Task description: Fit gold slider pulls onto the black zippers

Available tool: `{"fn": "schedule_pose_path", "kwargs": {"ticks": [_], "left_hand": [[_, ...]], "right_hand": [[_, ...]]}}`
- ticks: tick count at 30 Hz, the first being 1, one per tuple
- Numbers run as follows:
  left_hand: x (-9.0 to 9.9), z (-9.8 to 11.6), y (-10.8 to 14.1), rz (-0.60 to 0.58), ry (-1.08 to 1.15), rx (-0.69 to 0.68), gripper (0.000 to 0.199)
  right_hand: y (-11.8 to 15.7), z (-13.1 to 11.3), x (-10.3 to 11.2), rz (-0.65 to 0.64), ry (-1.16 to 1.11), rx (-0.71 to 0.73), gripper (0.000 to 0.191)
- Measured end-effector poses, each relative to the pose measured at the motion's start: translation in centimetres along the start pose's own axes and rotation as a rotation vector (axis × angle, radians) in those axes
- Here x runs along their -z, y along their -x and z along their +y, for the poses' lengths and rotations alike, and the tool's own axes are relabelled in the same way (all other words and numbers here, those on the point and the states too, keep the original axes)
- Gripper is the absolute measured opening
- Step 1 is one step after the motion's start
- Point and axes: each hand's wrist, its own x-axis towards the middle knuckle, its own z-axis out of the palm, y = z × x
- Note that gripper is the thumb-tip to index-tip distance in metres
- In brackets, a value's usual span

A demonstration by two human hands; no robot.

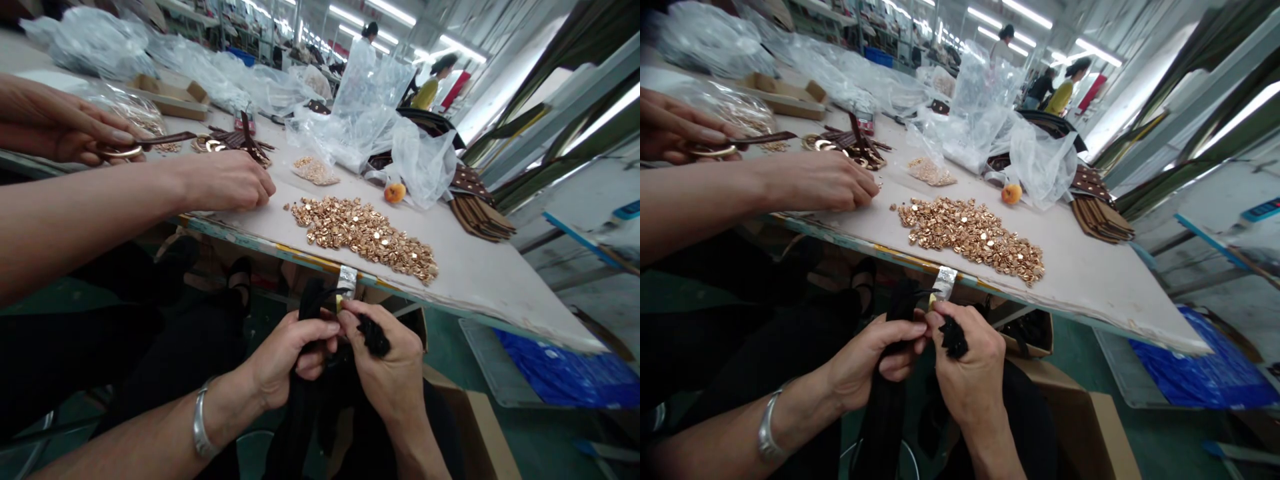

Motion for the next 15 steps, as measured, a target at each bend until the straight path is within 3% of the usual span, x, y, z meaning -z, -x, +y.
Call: {"fn": "schedule_pose_path", "kwargs": {"ticks": [8, 12, 15], "left_hand": [[0.13, 0.06, 0.66, -0.059, -0.028, 0.008, 0.02], [0.25, 0.09, 0.82, -0.122, -0.014, 0.085, 0.024], [0.7, 0.0, 0.71, -0.191, -0.019, 0.087, 0.03]], "right_hand": [[-1.0, 0.29, -0.14, 0.06, -0.012, -0.018, 0.015], [-0.98, 0.03, 0.23, 0.038, -0.223, -0.138, 0.021], [-0.9, -0.33, -0.12, 0.044, -0.436, -0.178, 0.008]]}}
